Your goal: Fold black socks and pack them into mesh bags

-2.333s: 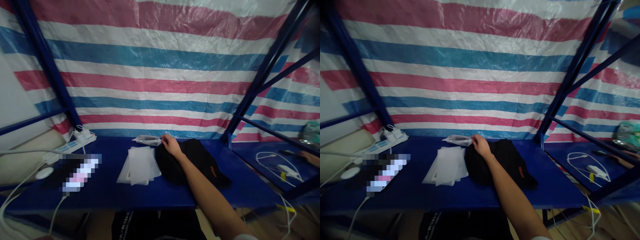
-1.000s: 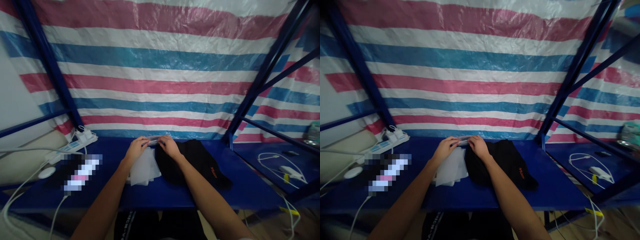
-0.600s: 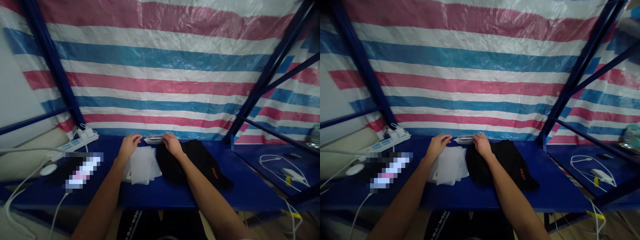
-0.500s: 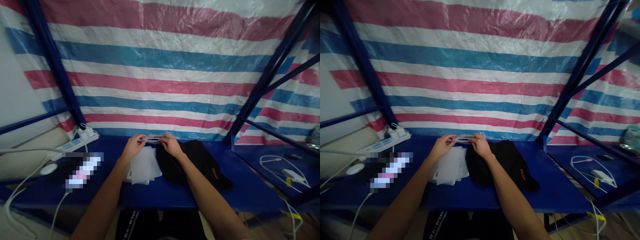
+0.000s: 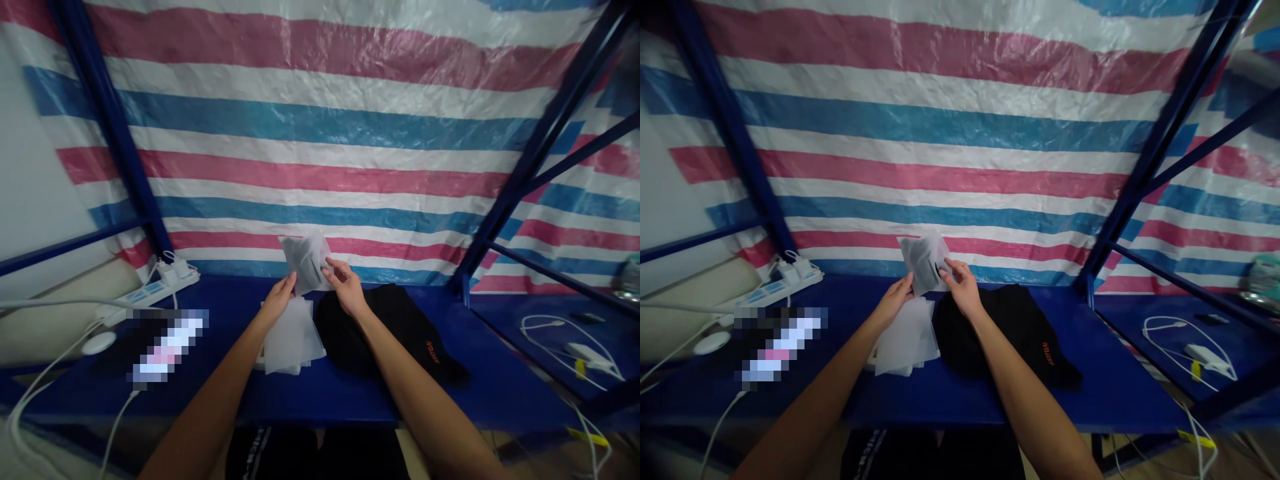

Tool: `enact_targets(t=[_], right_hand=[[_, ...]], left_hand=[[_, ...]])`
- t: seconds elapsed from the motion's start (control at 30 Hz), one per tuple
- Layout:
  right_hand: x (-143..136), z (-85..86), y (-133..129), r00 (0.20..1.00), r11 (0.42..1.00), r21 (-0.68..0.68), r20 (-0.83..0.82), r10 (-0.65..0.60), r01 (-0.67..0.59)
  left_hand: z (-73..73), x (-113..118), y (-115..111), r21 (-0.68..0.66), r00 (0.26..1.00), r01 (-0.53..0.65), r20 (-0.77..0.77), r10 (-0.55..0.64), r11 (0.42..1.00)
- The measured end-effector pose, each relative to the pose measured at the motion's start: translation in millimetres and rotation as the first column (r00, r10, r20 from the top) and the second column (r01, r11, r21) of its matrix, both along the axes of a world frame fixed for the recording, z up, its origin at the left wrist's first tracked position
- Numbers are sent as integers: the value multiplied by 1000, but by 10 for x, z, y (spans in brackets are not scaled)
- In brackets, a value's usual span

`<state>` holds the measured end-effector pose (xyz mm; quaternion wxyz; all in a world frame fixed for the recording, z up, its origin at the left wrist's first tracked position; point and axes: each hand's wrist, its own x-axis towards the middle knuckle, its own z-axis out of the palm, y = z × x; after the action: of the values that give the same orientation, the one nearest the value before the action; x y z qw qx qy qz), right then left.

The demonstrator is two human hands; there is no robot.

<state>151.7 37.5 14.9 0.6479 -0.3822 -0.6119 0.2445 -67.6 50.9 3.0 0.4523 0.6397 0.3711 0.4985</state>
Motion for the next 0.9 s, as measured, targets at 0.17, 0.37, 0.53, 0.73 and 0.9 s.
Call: enact_targets(t=[0.17, 0.37, 0.53, 0.73, 0.9], right_hand=[[-97, -26, -43, 909, 903, -263, -338, 242, -339], [-47, -3, -130, 811, 769, -348, -465, 355, -536], [-133, 49, -248, 838, 773, -348, -358, 412, -530], [-133, 104, -282, 864, 805, -344, -334, 377, -484], [25, 107, -229, 922, 845, -379, -241, 302, -376]], left_hand=[[55, 15, -56, -7, 987, -121, 109, 121, 993], [95, -45, -48, 121, 975, -210, 95, 199, 970], [123, -11, -135, 302, 963, -263, 29, 266, 916], [158, -56, -109, 287, 941, -339, 77, 331, 896], [142, -345, 162, 78, 794, -567, 318, 518, 820]])
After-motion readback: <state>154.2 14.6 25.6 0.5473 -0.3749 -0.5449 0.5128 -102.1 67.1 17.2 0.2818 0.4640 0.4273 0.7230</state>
